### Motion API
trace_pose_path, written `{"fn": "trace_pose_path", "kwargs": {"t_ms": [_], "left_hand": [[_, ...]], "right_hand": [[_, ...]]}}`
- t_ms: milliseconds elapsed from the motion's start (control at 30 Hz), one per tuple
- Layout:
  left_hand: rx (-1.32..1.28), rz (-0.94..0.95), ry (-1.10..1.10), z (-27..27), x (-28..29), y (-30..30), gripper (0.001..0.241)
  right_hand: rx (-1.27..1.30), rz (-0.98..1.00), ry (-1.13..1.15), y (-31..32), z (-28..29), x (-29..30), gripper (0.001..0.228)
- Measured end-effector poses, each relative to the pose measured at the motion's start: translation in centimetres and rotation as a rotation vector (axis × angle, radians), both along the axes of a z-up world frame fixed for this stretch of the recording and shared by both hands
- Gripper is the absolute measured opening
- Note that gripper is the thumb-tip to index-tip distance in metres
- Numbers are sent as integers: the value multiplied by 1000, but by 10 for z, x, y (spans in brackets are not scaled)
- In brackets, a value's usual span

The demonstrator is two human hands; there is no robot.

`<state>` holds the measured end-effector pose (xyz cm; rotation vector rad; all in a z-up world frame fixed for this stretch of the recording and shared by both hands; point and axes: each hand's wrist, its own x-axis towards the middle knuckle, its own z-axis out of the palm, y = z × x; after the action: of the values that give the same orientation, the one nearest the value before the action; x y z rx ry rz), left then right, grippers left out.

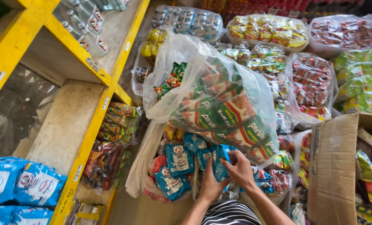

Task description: Organizing and moving packets of milk powder on a grocery store shelf.

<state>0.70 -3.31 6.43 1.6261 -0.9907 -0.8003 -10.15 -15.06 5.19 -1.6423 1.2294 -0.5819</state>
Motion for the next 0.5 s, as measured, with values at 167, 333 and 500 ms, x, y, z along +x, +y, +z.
{"fn": "trace_pose_path", "kwargs": {"t_ms": [167,333,500], "left_hand": [[-5,141,772,7,36,3,82],[-43,-4,950,20,59,12,75],[-23,-51,863,33,60,6,78]], "right_hand": [[70,85,-197,-44,-3,-2,29],[350,84,-251,-61,39,13,35],[386,284,-192,-71,28,23,44]]}}
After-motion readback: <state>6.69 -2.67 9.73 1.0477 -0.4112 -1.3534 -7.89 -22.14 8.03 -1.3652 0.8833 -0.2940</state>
